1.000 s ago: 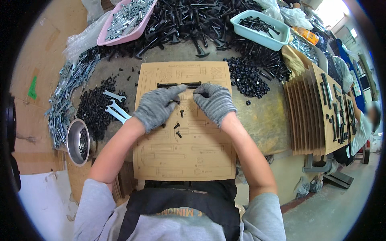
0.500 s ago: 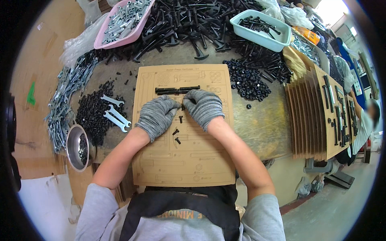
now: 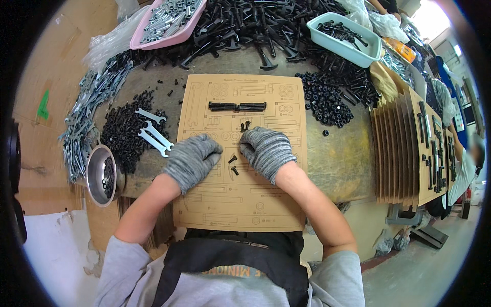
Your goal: The person arranges various metal hardware items including hammers, bolts, nuts, washers, and wrenches onto a cardboard template with printed outlines. They pick items from piles and bins, place them into designated slots, and stack completed boards.
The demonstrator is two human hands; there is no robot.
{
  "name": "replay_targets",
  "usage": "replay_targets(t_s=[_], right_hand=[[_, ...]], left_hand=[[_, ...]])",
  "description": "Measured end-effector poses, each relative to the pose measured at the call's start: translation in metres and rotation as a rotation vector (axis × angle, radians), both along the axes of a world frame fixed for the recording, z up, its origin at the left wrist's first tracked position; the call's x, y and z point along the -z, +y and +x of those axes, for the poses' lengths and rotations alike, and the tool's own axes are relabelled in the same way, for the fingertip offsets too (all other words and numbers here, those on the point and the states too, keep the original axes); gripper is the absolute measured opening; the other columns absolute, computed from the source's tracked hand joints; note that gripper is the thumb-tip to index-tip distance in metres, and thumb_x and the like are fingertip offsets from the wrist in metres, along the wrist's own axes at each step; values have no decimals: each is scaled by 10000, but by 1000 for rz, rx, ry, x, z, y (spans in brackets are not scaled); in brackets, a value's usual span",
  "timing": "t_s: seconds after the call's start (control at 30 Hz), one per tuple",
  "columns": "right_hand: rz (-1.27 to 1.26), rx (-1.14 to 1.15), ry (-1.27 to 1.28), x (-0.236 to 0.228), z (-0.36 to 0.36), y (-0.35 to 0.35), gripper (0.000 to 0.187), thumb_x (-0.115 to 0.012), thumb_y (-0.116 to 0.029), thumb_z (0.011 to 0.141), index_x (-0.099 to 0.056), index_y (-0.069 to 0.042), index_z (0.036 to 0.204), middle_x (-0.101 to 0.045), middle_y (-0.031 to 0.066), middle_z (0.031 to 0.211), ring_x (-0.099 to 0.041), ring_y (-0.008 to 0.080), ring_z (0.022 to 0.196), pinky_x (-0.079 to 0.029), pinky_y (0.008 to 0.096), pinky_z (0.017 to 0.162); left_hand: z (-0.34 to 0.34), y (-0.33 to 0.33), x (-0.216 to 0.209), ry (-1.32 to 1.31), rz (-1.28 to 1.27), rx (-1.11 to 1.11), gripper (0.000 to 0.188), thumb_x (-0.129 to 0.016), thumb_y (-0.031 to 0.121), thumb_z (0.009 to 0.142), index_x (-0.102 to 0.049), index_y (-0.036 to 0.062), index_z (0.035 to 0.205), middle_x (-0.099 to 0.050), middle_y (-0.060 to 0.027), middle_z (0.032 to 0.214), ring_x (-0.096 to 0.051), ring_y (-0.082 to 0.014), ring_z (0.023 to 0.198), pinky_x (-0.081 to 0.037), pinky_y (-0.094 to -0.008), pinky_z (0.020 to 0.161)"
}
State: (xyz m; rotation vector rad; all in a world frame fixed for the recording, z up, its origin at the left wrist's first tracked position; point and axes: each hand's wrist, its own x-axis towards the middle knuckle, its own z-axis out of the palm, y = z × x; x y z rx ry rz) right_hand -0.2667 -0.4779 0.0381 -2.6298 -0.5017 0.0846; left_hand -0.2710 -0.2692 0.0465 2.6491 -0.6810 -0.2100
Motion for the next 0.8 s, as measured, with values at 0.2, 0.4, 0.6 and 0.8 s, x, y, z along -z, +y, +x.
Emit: replay_targets(t_s=[0.2, 0.4, 0.6, 0.8], right_hand=[[159, 102, -249, 5, 23, -4, 109, -615, -197, 831, -641, -96, 862, -636, 107, 828, -628, 308, 768, -509, 406, 688], [-52, 40, -249, 4, 42, 5, 136, -605, -241, 835, -667, -121, 838, -633, 91, 825, -631, 287, 753, -507, 402, 668], [19, 111, -142, 2, 40, -16, 133, -623, -223, 833, -685, -114, 879, -642, 84, 849, -629, 281, 804, -505, 383, 718], [70, 61, -150, 12, 44, -24, 154, -706, -169, 762, -700, -94, 897, -653, 97, 824, -622, 288, 763, -503, 368, 709]], left_hand=[[34, -17, 20, -198, -133, -49, 256, -671, 275, 799, -640, 104, 988, -637, -88, 946, -620, -267, 879, -494, -387, 798], [43, -27, 10, 5, -52, -126, 256, -692, 313, 788, -691, 84, 902, -654, -108, 854, -632, -279, 837, -492, -374, 784], [47, -36, 17, 61, -198, -160, 365, -726, 280, 757, -655, 73, 1049, -666, -101, 886, -641, -264, 844, -502, -365, 793], [58, -52, 20, 77, -214, -133, 392, -713, 201, 746, -625, 53, 1099, -668, -107, 900, -640, -255, 845, -507, -351, 789]])
